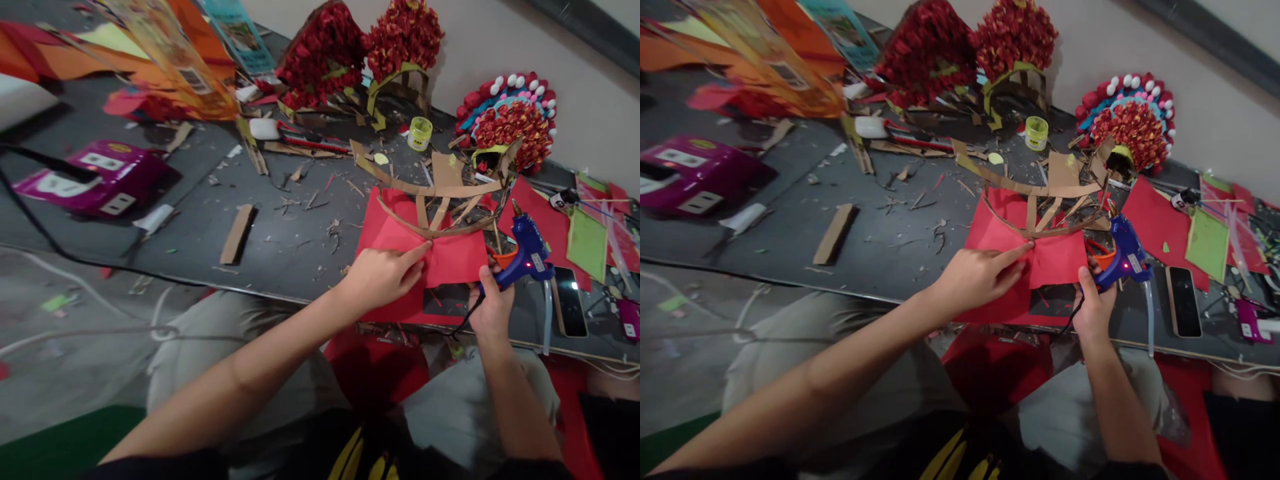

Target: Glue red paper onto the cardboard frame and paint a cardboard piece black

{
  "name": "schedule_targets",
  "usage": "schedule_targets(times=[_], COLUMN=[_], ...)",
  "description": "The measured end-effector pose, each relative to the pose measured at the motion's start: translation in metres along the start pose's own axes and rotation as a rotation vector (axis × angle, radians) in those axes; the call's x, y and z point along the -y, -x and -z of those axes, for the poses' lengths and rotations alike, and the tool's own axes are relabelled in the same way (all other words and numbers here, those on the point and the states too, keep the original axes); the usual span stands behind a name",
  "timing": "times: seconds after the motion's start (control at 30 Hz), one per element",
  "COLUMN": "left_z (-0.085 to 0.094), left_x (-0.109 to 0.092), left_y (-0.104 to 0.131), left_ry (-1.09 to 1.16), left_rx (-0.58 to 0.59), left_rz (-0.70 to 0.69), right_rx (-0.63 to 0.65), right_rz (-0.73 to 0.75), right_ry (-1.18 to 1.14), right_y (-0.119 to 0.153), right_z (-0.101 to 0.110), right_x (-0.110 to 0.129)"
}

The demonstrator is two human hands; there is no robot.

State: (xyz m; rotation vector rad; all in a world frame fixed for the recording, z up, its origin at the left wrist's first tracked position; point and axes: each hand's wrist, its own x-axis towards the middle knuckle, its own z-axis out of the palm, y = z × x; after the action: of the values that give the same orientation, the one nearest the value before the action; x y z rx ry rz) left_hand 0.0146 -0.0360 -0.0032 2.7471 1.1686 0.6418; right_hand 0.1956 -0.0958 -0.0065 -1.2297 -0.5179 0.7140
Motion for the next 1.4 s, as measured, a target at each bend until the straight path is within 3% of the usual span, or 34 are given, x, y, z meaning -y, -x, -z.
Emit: schedule_targets(times=[0.27, 0.37, 0.5, 0.6, 0.7, 0.87, 0.93, 1.07, 1.13, 1.27, 1.4], left_z=[0.003, 0.009, 0.019, 0.019, 0.014, 0.01, 0.012, 0.017, 0.017, 0.014, 0.014], left_x=[0.013, 0.017, 0.013, 0.008, 0.01, 0.027, 0.032, 0.035, 0.037, 0.04, 0.039], left_y=[-0.001, -0.002, -0.004, -0.003, -0.001, 0.0, -0.001, -0.004, -0.006, -0.008, -0.01], left_ry=[0.123, 0.137, 0.052, 0.045, 0.012, 0.037, 0.143, 0.46, 0.571, 0.861, 1.134], left_rx=[-0.174, -0.297, -0.436, -0.394, -0.304, -0.423, -0.516, -0.728, -0.818, -0.914, -0.875], left_rz=[-0.009, -0.002, -0.181, -0.323, -0.327, -0.306, -0.211, 0.249, 0.403, 0.46, 0.571], right_rx=[-0.055, -0.088, -0.137, -0.136, -0.089, -0.055, -0.034, 0.062, 0.086, 0.08, 0.025], right_rz=[-0.047, -0.074, -0.124, -0.157, -0.173, -0.262, -0.28, -0.167, -0.09, -0.022, -0.05], right_ry=[-0.121, -0.169, -0.172, -0.16, -0.147, -0.112, -0.112, -0.126, -0.117, -0.076, -0.063], right_y=[0.001, -0.001, -0.005, -0.006, -0.004, 0.001, 0.001, -0.003, -0.005, -0.007, -0.009], right_z=[-0.001, 0.0, 0.003, 0.004, 0.005, 0.006, 0.008, 0.011, 0.012, 0.013, 0.014], right_x=[0.005, 0.006, 0.006, 0.005, 0.005, 0.011, 0.016, 0.024, 0.026, 0.024, 0.02])
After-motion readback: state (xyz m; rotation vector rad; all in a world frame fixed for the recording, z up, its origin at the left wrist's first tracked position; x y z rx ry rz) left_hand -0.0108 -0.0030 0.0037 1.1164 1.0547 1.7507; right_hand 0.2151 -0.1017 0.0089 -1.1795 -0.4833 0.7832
